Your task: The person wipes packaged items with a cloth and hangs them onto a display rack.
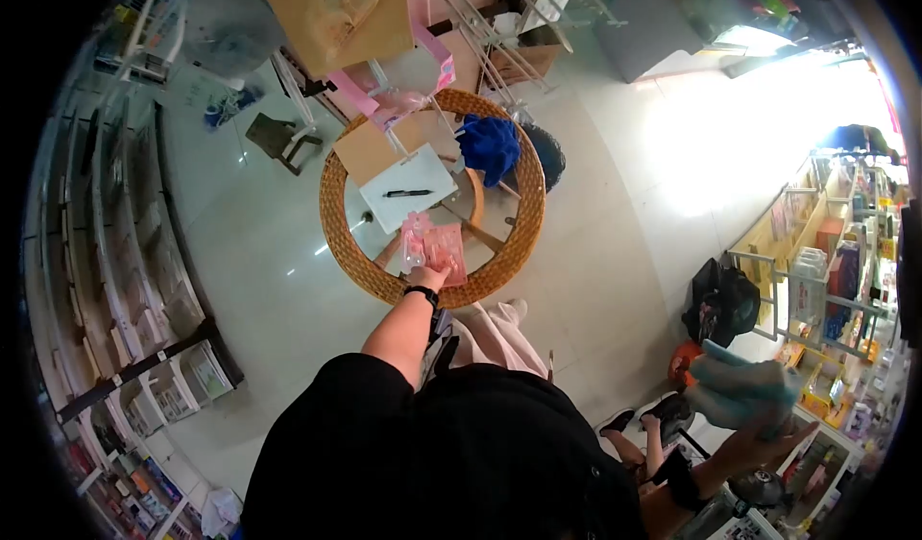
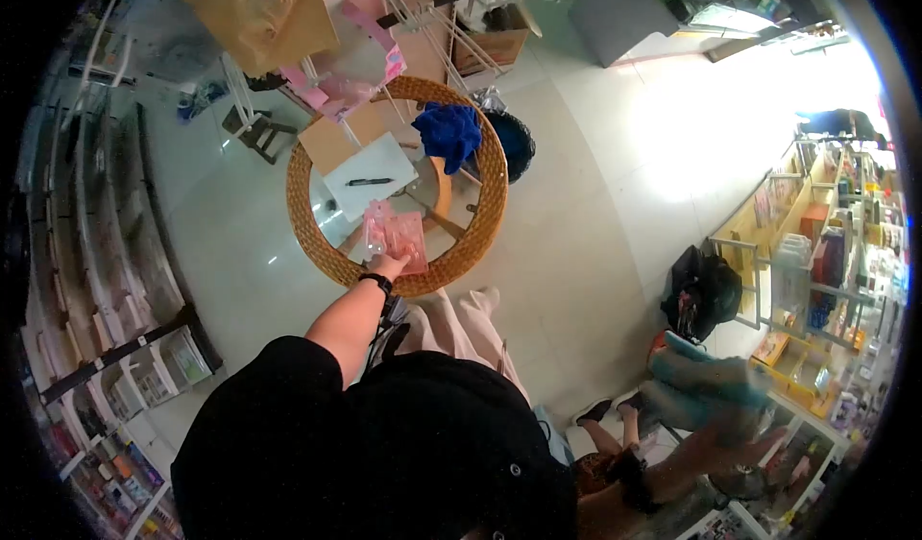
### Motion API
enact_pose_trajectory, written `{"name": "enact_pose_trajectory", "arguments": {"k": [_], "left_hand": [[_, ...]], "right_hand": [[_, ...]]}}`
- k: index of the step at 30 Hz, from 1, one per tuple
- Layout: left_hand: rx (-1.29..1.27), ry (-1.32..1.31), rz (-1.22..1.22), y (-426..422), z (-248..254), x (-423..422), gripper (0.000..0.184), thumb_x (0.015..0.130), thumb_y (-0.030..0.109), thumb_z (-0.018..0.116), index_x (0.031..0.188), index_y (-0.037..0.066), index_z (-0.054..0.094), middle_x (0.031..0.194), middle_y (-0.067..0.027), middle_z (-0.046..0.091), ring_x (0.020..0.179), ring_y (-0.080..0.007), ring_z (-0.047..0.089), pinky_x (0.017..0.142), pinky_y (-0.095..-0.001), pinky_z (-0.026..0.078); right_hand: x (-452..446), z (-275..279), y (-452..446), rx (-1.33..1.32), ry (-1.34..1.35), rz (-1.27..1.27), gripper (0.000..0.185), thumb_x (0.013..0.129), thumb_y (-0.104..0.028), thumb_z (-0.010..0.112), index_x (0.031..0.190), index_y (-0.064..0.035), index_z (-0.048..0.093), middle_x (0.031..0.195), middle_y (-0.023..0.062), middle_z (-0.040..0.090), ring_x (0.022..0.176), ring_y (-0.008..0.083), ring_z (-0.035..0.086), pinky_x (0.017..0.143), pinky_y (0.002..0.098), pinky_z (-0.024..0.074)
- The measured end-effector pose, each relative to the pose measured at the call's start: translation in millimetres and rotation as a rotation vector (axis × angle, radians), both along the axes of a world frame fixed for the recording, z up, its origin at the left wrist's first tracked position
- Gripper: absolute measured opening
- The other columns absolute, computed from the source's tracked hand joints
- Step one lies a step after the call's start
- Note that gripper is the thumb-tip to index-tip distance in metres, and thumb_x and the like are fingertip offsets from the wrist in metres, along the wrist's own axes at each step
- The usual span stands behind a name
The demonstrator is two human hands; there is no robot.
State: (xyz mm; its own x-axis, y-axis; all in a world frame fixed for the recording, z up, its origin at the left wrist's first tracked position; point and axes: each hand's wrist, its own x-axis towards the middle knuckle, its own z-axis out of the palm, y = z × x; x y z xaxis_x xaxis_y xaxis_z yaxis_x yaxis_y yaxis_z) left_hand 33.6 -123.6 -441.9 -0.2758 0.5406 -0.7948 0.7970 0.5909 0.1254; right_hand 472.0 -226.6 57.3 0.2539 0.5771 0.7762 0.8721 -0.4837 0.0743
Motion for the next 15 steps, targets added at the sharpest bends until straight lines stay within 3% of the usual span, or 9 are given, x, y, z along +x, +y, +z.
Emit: {"name": "enact_pose_trajectory", "arguments": {"k": [2, 4, 5, 7, 8, 11, 15], "left_hand": [[-0.002, 0.133, 0.270, -2, -13, 17, 0.085, 0.070, 0.066, 0.067, 0.111, -0.008, 0.058, 0.114, -0.0236, 0.060, 0.105, -0.0317, 0.060, 0.089, -0.0402, 0.050], [-0.155, 0.133, 0.376, 5, 6, 21, 0.079, 0.070, 0.065, 0.068, 0.105, -0.006, 0.062, 0.113, -0.0216, 0.060, 0.106, -0.0323, 0.059, 0.088, -0.0402, 0.051], [-0.159, 0.133, 0.371, 2, 10, 19, 0.079, 0.070, 0.065, 0.068, 0.105, -0.006, 0.062, 0.113, -0.0216, 0.060, 0.106, -0.0323, 0.059, 0.088, -0.0402, 0.051], [-0.054, -0.160, 0.403, 0, 14, 13, 0.075, 0.071, 0.065, 0.067, 0.102, -0.003, 0.064, 0.106, -0.0188, 0.064, 0.101, -0.0309, 0.061, 0.084, -0.0407, 0.053], [0.065, -0.133, 0.489, -8, 2, 17, 0.069, 0.070, 0.065, 0.068, 0.095, 0.000, 0.068, 0.098, -0.0174, 0.068, 0.092, -0.0292, 0.065, 0.079, -0.0408, 0.054], [0.013, 0.056, 0.418, -9, -25, 25, 0.065, 0.070, 0.060, 0.071, 0.095, 0.000, 0.068, 0.100, -0.0196, 0.067, 0.090, -0.0294, 0.066, 0.079, -0.0399, 0.054], [0.215, -0.315, 0.560, -16, -89, 22, 0.067, 0.072, 0.052, 0.073, 0.109, -0.002, 0.060, 0.108, -0.0195, 0.064, 0.097, -0.0316, 0.063, 0.082, -0.0398, 0.051]], "right_hand": [[-4, -15, -7, -0.088, 0.004, 0.099, 0.069, 0.091, -0.023, 0.063, 0.146, -0.0043, 0.025, 0.138, 0.0206, 0.042, 0.113, 0.0319, 0.055, 0.090, 0.0400, 0.0493], [-13, -23, -15, -0.137, 0.243, 0.150, 0.066, 0.092, -0.018, 0.060, 0.146, -0.0044, 0.025, 0.135, 0.0204, 0.046, 0.110, 0.0306, 0.057, 0.088, 0.0388, 0.0496], [-17, -23, -15, -0.155, 0.216, 0.145, 0.066, 0.091, -0.017, 0.060, 0.146, -0.0040, 0.025, 0.134, 0.0194, 0.047, 0.108, 0.0292, 0.058, 0.087, 0.0391, 0.0493], [-22, -25, -16, -0.129, 0.299, 0.118, 0.067, 0.091, -0.018, 0.061, 0.146, -0.0040, 0.025, 0.132, 0.0196, 0.049, 0.108, 0.0290, 0.058, 0.087, 0.0398, 0.0490], [-24, -25, -17, -0.108, 0.384, 0.096, 0.068, 0.091, -0.019, 0.061, 0.146, -0.0039, 0.025, 0.130, 0.0198, 0.051, 0.107, 0.0288, 0.058, 0.088, 0.0406, 0.0488], [-27, -23, -8, -0.091, 0.306, 0.164, 0.069, 0.090, -0.021, 0.062, 0.146, -0.0034, 0.026, 0.130, 0.0202, 0.050, 0.106, 0.0290, 0.059, 0.087, 0.0405, 0.0485], [-15, -33, -10, -0.095, 0.460, 0.156, 0.069, 0.090, -0.021, 0.061, 0.147, -0.0054, 0.025, 0.136, 0.0204, 0.045, 0.108, 0.0302, 0.058, 0.089, 0.0403, 0.0471]]}}
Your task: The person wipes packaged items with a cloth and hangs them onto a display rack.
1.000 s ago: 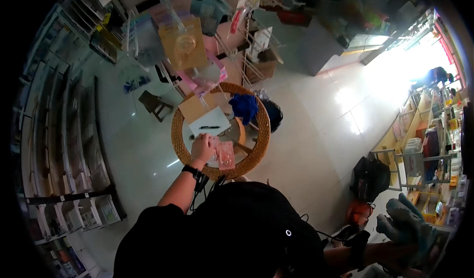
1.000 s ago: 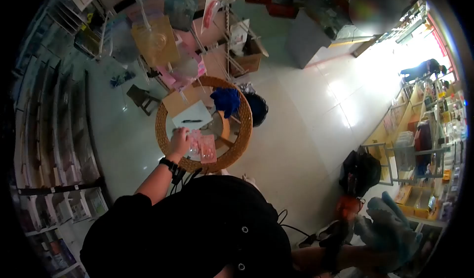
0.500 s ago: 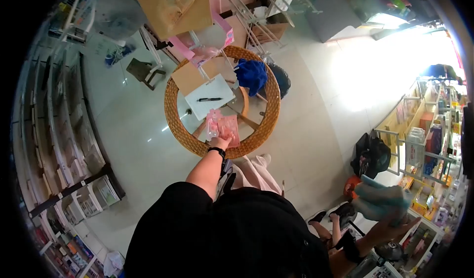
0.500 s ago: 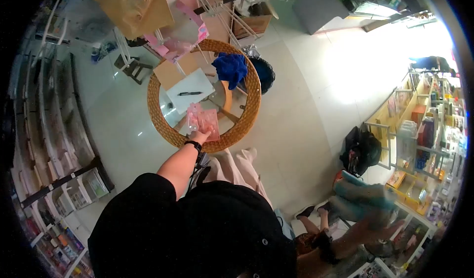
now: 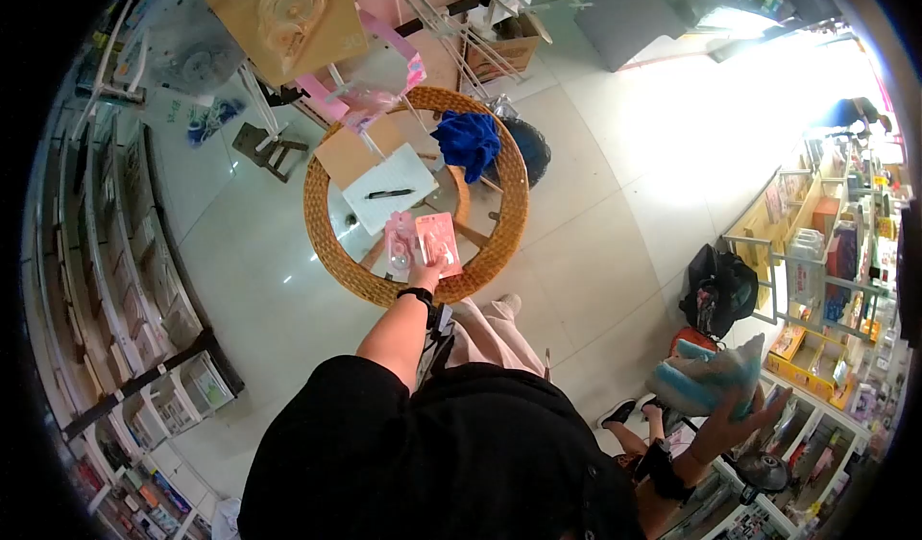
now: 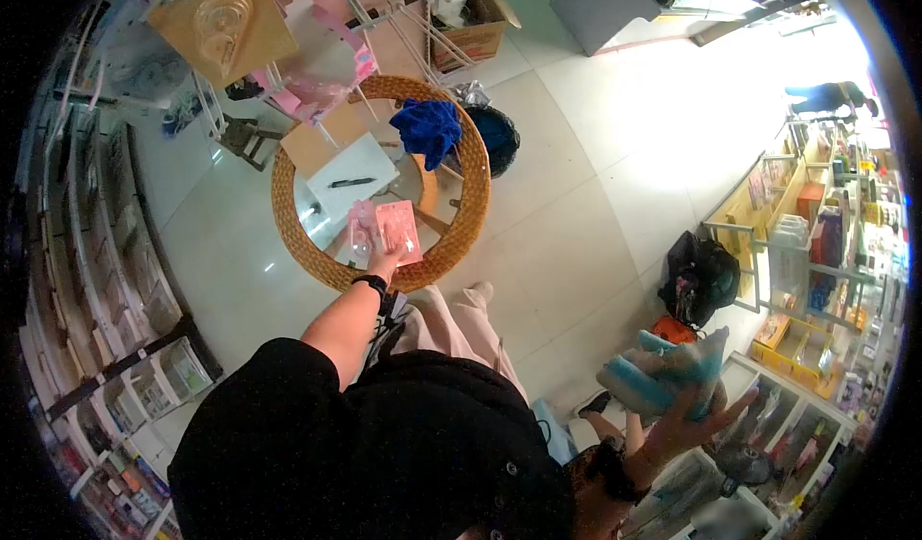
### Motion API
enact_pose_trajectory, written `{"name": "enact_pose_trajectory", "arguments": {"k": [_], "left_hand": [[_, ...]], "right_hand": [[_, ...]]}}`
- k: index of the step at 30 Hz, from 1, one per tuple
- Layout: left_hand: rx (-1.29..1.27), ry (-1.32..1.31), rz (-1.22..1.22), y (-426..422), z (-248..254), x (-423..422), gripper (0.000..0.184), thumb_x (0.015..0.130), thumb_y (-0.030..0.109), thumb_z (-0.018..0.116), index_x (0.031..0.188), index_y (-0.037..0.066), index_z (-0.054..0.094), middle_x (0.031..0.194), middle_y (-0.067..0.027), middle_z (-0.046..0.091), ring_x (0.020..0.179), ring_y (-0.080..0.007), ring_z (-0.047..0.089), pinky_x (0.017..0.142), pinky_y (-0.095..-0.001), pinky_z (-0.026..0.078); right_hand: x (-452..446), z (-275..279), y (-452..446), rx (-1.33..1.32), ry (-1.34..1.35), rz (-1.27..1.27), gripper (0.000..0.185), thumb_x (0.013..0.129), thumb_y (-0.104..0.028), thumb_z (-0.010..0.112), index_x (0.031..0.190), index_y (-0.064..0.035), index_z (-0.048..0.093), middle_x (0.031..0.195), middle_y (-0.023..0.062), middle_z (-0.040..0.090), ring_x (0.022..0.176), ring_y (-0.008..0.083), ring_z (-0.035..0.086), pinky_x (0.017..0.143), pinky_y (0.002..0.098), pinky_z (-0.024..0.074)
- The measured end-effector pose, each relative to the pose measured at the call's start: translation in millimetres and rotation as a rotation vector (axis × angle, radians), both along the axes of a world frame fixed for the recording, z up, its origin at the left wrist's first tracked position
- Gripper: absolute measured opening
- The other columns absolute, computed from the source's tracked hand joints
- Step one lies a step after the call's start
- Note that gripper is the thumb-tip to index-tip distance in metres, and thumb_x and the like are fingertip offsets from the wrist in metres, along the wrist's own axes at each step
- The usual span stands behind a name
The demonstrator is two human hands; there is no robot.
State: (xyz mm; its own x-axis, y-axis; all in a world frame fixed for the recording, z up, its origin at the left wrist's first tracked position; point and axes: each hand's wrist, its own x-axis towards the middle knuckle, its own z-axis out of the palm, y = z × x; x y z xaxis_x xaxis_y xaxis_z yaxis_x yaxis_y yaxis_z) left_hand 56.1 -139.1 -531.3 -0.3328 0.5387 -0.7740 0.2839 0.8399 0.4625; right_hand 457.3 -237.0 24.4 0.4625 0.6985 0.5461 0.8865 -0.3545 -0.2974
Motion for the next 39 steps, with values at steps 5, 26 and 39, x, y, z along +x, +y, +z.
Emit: {"name": "enact_pose_trajectory", "arguments": {"k": [5, 26, 39], "left_hand": [[0.151, -0.620, 0.117, 34, 148, 27, 0.047, 0.079, 0.030, 0.073, 0.114, 0.004, 0.057, 0.099, -0.0066, 0.064, 0.090, -0.0184, 0.063, 0.074, -0.0377, 0.052], [0.777, -1.290, -0.282, 53, 522, 89, 0.071, 0.083, -0.004, 0.056, 0.144, 0.009, 0.024, 0.132, -0.0095, 0.046, 0.118, -0.0235, 0.053, 0.094, -0.0412, 0.051], [0.627, -1.290, -0.369, 53, 530, 118, 0.072, 0.086, -0.007, 0.052, 0.147, 0.016, 0.020, 0.137, -0.0071, 0.042, 0.120, -0.0247, 0.051, 0.094, -0.0438, 0.050]], "right_hand": [[11, -15, 7, -0.046, -0.010, 0.106, 0.040, 0.086, -0.020, 0.064, 0.121, -0.0032, 0.055, 0.142, 0.0182, 0.039, 0.116, 0.0287, 0.052, 0.096, 0.0409, 0.0418], [-114, -22, 106, -0.187, 0.348, 0.916, 0.035, 0.067, -0.012, 0.069, 0.101, -0.0065, 0.062, 0.105, 0.0098, 0.061, 0.098, 0.0308, 0.055, 0.090, 0.0388, 0.0453], [-78, 65, 98, 0.199, 0.216, 0.656, 0.036, 0.072, -0.010, 0.067, 0.108, -0.0063, 0.062, 0.108, 0.0126, 0.061, 0.098, 0.0325, 0.057, 0.087, 0.0395, 0.0476]]}}
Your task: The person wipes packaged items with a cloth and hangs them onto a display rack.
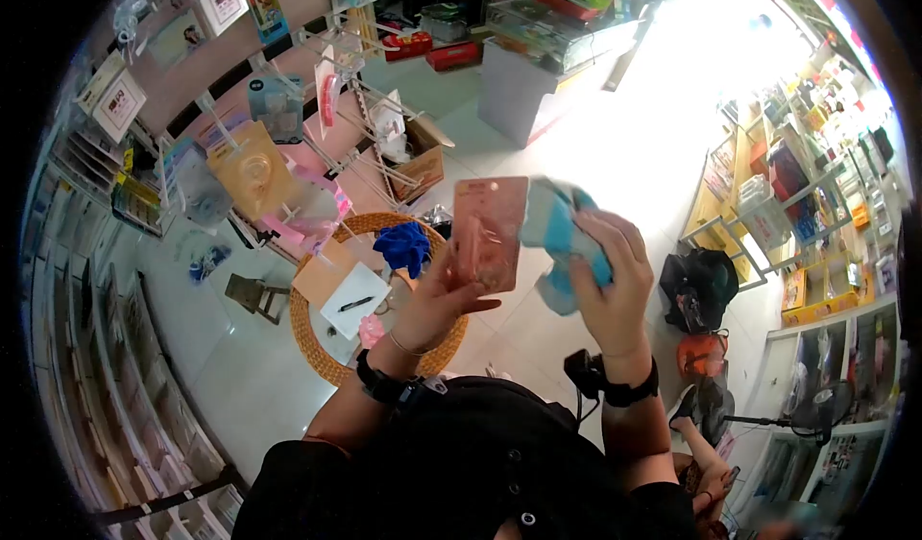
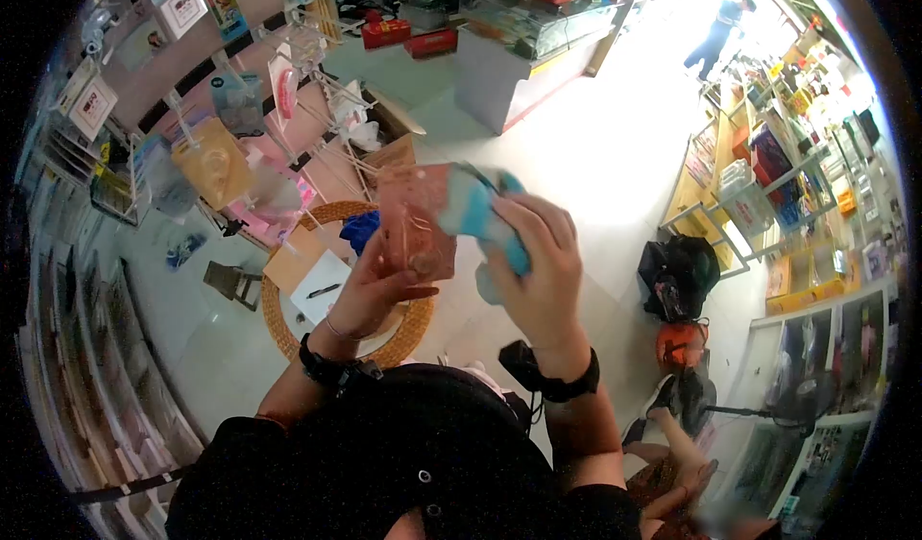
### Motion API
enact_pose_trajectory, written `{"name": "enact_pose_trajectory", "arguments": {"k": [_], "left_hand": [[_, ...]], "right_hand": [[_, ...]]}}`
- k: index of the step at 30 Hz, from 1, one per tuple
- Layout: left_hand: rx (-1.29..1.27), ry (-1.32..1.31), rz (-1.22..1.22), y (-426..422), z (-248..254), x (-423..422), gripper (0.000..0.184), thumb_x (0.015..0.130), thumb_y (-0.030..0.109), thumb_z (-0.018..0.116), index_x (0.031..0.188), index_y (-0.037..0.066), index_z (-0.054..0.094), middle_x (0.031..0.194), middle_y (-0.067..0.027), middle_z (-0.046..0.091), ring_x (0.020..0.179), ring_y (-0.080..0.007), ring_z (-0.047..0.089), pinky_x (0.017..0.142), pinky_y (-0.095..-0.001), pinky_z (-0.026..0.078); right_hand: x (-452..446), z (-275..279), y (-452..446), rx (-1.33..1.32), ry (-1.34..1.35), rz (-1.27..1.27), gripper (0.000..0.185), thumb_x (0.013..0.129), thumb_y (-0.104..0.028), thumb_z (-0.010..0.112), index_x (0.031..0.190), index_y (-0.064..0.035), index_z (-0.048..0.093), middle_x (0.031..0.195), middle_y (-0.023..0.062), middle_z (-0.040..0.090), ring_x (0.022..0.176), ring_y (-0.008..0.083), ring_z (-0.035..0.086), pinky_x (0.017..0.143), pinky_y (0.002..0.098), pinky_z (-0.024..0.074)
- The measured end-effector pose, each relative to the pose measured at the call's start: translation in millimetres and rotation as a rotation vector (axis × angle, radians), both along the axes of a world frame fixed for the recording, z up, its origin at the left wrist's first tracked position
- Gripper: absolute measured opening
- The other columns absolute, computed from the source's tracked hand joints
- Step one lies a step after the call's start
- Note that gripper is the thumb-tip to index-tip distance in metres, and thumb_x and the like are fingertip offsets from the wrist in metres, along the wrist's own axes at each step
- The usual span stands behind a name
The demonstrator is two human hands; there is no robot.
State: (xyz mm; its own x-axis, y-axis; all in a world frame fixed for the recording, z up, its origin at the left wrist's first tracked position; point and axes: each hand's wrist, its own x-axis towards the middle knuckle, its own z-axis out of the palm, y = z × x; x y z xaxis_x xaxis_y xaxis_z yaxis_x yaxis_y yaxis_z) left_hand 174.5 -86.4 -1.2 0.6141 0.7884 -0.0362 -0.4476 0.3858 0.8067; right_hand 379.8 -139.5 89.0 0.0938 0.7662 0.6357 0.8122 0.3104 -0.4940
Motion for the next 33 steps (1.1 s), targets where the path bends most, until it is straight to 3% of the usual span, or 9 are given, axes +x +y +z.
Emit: {"name": "enact_pose_trajectory", "arguments": {"k": [1, 6, 10, 15, 20, 23, 28, 30, 33], "left_hand": [[0.020, -0.024, -0.028, -4, -2, 5, 0.073, 0.086, -0.008, 0.050, 0.147, 0.016, 0.019, 0.137, -0.0069, 0.043, 0.121, -0.0255, 0.050, 0.095, -0.0445, 0.050], [0.090, -0.047, -0.066, -16, 11, 17, 0.074, 0.086, -0.007, 0.048, 0.149, 0.017, 0.015, 0.140, -0.0075, 0.039, 0.124, -0.0253, 0.047, 0.098, -0.0422, 0.047], [-0.071, -0.178, -0.066, -14, 3, 2, 0.065, 0.088, 0.015, 0.052, 0.146, 0.014, 0.024, 0.141, -0.0088, 0.040, 0.123, -0.0268, 0.048, 0.100, -0.0395, 0.044], [-0.404, -0.433, -0.031, 1, -4, -1, 0.044, 0.093, 0.031, 0.050, 0.131, 0.010, 0.046, 0.126, -0.0098, 0.055, 0.116, -0.0253, 0.054, 0.095, -0.0387, 0.048], [-0.388, -0.292, 0.088, 24, -17, -7, 0.037, 0.099, 0.030, 0.040, 0.127, 0.008, 0.050, 0.125, -0.0115, 0.057, 0.112, -0.0247, 0.057, 0.097, -0.0407, 0.045], [-0.414, -0.193, 0.062, 25, -29, -1, 0.035, 0.102, 0.028, 0.037, 0.127, 0.007, 0.049, 0.124, -0.0097, 0.057, 0.112, -0.0244, 0.057, 0.097, -0.0411, 0.047], [-0.428, -0.171, 0.148, 37, -43, -12, 0.040, 0.099, 0.036, 0.044, 0.127, 0.009, 0.050, 0.120, -0.0075, 0.060, 0.110, -0.0235, 0.059, 0.092, -0.0442, 0.049], [-0.292, -0.155, 0.080, 40, -49, -20, 0.037, 0.098, 0.036, 0.046, 0.124, 0.011, 0.052, 0.112, -0.0055, 0.063, 0.103, -0.0221, 0.061, 0.085, -0.0434, 0.052], [-0.290, -0.276, -0.113, 33, -83, -13, 0.035, 0.097, 0.035, 0.047, 0.123, 0.013, 0.052, 0.104, -0.0032, 0.062, 0.091, -0.0163, 0.061, 0.073, -0.0376, 0.053]], "right_hand": [[-9, 7, 7, 0.122, -0.014, 0.054, 0.042, 0.072, -0.010, 0.068, 0.113, -0.0067, 0.061, 0.113, 0.0137, 0.059, 0.103, 0.0338, 0.055, 0.090, 0.0404, 0.0462], [-52, -24, 33, -0.090, -0.204, 0.090, 0.053, 0.072, -0.016, 0.068, 0.122, -0.0086, 0.055, 0.128, 0.0079, 0.050, 0.114, 0.0309, 0.045, 0.097, 0.0438, 0.0394], [-65, -44, 17, -0.151, -0.294, 0.105, 0.052, 0.071, -0.018, 0.068, 0.121, -0.0098, 0.056, 0.127, 0.0054, 0.050, 0.113, 0.0296, 0.045, 0.093, 0.0452, 0.0403], [-76, -69, -3, -0.131, -0.660, 0.104, 0.029, 0.073, -0.020, 0.063, 0.101, -0.0123, 0.064, 0.122, -0.0014, 0.055, 0.109, 0.0240, 0.046, 0.086, 0.0384, 0.0413], [-78, -87, -17, -0.178, -0.654, 0.246, 0.020, 0.070, -0.021, 0.064, 0.088, -0.0138, 0.064, 0.112, -0.0037, 0.058, 0.102, 0.0212, 0.048, 0.081, 0.0352, 0.0424], [-64, -88, -20, -0.286, -0.520, 0.352, 0.019, 0.069, -0.022, 0.064, 0.086, -0.0135, 0.063, 0.108, -0.0018, 0.060, 0.097, 0.0209, 0.050, 0.078, 0.0331, 0.0442], [-1, -79, -13, -0.468, -0.252, 0.210, 0.021, 0.073, -0.017, 0.062, 0.091, -0.0060, 0.065, 0.096, 0.0084, 0.065, 0.088, 0.0276, 0.058, 0.082, 0.0397, 0.0479], [18, -64, -10, -0.321, 0.060, 0.177, 0.026, 0.071, -0.009, 0.061, 0.096, -0.0027, 0.065, 0.101, 0.0123, 0.066, 0.092, 0.0306, 0.060, 0.088, 0.0391, 0.0472], [16, -58, 2, -0.180, 0.827, 0.263, 0.035, 0.079, 0.001, 0.052, 0.113, -0.0011, 0.060, 0.113, 0.0122, 0.062, 0.103, 0.0218, 0.059, 0.093, 0.0321, 0.0454]]}}
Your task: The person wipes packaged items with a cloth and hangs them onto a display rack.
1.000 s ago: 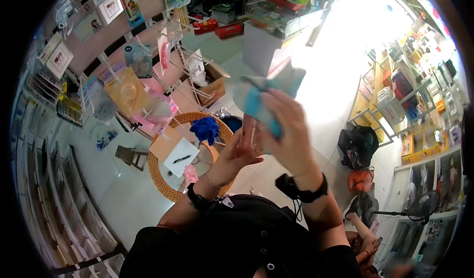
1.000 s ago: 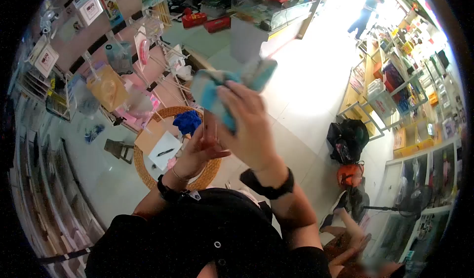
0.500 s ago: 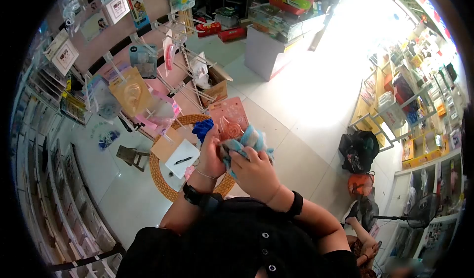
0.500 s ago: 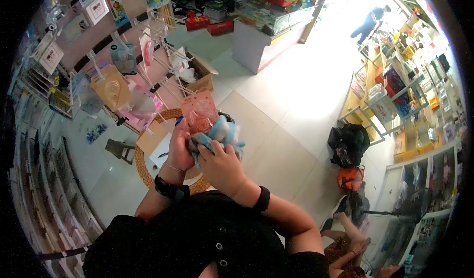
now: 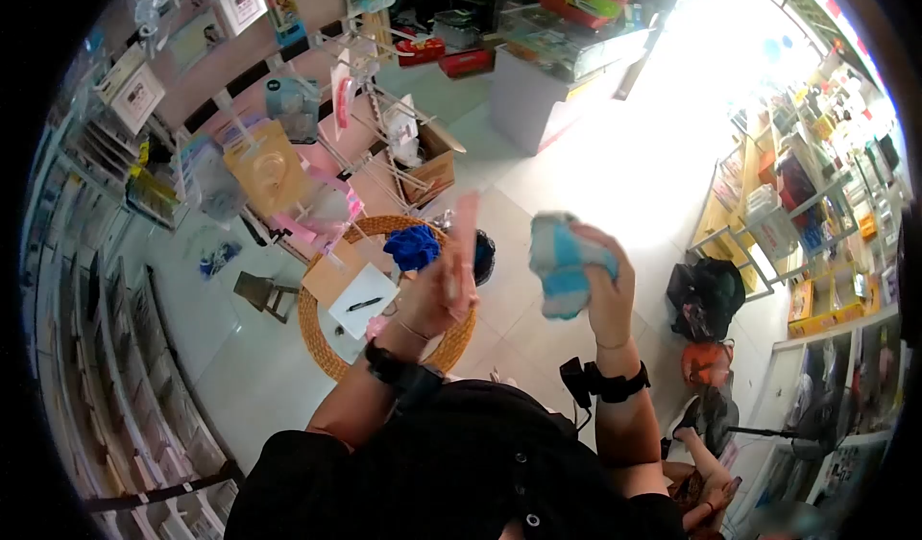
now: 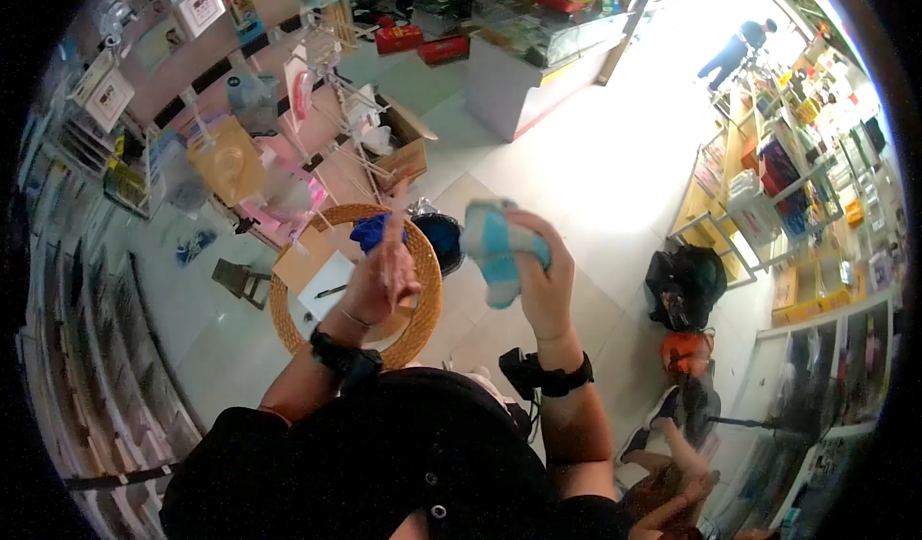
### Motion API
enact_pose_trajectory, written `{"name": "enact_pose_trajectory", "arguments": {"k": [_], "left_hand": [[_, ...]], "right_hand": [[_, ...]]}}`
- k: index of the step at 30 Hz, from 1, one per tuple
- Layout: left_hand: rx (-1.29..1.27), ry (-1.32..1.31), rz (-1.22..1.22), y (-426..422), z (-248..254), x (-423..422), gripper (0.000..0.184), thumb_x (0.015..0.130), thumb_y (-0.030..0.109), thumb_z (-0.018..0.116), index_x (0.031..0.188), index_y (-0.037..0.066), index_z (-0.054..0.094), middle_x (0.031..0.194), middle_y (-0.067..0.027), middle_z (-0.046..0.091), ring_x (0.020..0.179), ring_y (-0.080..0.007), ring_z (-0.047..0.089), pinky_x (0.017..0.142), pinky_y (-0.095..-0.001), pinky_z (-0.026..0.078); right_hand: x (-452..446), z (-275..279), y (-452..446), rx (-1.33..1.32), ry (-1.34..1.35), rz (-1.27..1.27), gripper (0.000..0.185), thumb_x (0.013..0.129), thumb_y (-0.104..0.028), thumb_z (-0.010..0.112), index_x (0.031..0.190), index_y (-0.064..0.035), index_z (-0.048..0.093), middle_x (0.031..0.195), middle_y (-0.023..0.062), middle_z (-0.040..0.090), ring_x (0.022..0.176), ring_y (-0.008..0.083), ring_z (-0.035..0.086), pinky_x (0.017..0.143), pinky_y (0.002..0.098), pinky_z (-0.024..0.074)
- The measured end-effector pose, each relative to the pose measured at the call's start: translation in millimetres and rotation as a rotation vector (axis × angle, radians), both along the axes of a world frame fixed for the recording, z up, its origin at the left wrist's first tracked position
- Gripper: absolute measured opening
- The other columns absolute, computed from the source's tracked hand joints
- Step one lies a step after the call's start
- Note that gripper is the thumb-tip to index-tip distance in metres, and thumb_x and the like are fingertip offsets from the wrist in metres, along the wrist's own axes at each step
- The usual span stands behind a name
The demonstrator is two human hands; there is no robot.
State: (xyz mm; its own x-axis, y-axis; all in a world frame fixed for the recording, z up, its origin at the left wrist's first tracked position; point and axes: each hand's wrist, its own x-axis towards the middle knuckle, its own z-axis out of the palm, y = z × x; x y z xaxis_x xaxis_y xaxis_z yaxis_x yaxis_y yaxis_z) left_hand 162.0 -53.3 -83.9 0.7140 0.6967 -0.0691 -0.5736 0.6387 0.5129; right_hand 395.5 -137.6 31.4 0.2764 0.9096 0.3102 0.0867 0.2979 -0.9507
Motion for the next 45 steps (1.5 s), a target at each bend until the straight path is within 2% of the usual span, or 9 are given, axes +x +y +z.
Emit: {"name": "enact_pose_trajectory", "arguments": {"k": [4, 5, 7, 11, 15, 17, 22, 25, 45], "left_hand": [[-0.139, -0.020, 0.008, -39, 9, 34, 0.039, 0.098, 0.041, 0.043, 0.129, 0.017, 0.048, 0.103, -0.0015, 0.062, 0.085, -0.0126, 0.060, 0.065, -0.0347, 0.053], [-0.250, 0.008, 0.069, -44, 20, 45, 0.041, 0.098, 0.043, 0.041, 0.130, 0.018, 0.048, 0.102, -0.0011, 0.062, 0.084, -0.0124, 0.060, 0.063, -0.0334, 0.053], [-0.324, 0.015, 0.325, -36, 34, 42, 0.041, 0.098, 0.044, 0.041, 0.127, 0.016, 0.050, 0.102, -0.0017, 0.063, 0.086, -0.0121, 0.061, 0.063, -0.0311, 0.053], [-0.237, 0.059, 0.455, -16, -3, -11, 0.036, 0.099, 0.041, 0.043, 0.112, 0.011, 0.057, 0.102, -0.0021, 0.062, 0.089, -0.0115, 0.061, 0.072, -0.0270, 0.053], [-0.095, 0.343, 1.112, 10, 47, -56, 0.036, 0.099, 0.042, 0.042, 0.104, 0.009, 0.056, 0.084, -0.0029, 0.063, 0.072, -0.0107, 0.059, 0.057, -0.0218, 0.047], [0.229, 0.645, 1.224, 22, 42, -101, 0.039, 0.100, 0.041, 0.042, 0.100, 0.005, 0.056, 0.081, -0.0039, 0.063, 0.073, -0.0119, 0.058, 0.064, -0.0257, 0.047], [0.566, 1.158, 1.660, 64, 83, -156, 0.045, 0.098, 0.041, 0.044, 0.087, -0.002, 0.055, 0.080, -0.0146, 0.061, 0.068, -0.0283, 0.055, 0.066, -0.0366, 0.044], [0.553, 1.209, 1.697, 86, 83, -166, 0.046, 0.097, 0.041, 0.044, 0.085, -0.003, 0.052, 0.076, -0.0192, 0.057, 0.067, -0.0362, 0.052, 0.065, -0.0405, 0.043], [0.695, 1.681, 1.750, 136, 67, -195, 0.032, 0.095, 0.027, 0.050, 0.081, -0.002, 0.057, 0.077, -0.0224, 0.059, 0.071, -0.0422, 0.056, 0.061, -0.0484, 0.044]], "right_hand": [[-58, -16, 14, -0.080, 0.495, 0.148, 0.043, 0.086, 0.003, 0.047, 0.128, -0.0010, 0.050, 0.124, 0.0109, 0.054, 0.112, 0.0188, 0.052, 0.095, 0.0326, 0.0438], [-73, -33, 13, -0.178, 0.208, 0.098, 0.047, 0.083, 0.000, 0.052, 0.129, -0.0026, 0.050, 0.127, 0.0140, 0.054, 0.112, 0.0253, 0.053, 0.095, 0.0364, 0.0442], [-91, 0, 9, 0.300, -0.850, 0.168, 0.051, 0.077, -0.003, 0.058, 0.127, -0.0032, 0.051, 0.128, 0.0162, 0.053, 0.109, 0.0348, 0.053, 0.094, 0.0404, 0.0447], [-95, -22, 9, 0.159, -0.596, 0.287, 0.042, 0.075, -0.002, 0.057, 0.117, -0.0010, 0.057, 0.119, 0.0200, 0.057, 0.102, 0.0360, 0.058, 0.091, 0.0353, 0.0462], [-77, -34, 10, -0.110, -0.517, 0.455, 0.036, 0.073, -0.004, 0.055, 0.108, -0.0012, 0.061, 0.103, 0.0168, 0.064, 0.097, 0.0348, 0.059, 0.090, 0.0386, 0.0463], [-65, -40, 12, -0.139, -0.408, 0.337, 0.035, 0.072, 0.003, 0.047, 0.104, 0.0016, 0.062, 0.101, 0.0148, 0.065, 0.092, 0.0257, 0.062, 0.083, 0.0325, 0.0483], [-55, -39, 12, -0.159, -0.353, 0.233, 0.036, 0.068, 0.003, 0.046, 0.100, 0.0018, 0.063, 0.097, 0.0170, 0.064, 0.090, 0.0287, 0.062, 0.085, 0.0342, 0.0476], [-60, -36, 10, -0.199, -0.373, 0.243, 0.035, 0.069, 0.003, 0.046, 0.100, 0.0024, 0.062, 0.097, 0.0167, 0.064, 0.091, 0.0283, 0.062, 0.086, 0.0340, 0.0476], [-53, -44, 0, -0.228, -0.369, 0.176, 0.034, 0.070, 0.002, 0.045, 0.100, 0.0035, 0.062, 0.095, 0.0165, 0.064, 0.089, 0.0268, 0.062, 0.083, 0.0326, 0.0474]]}}
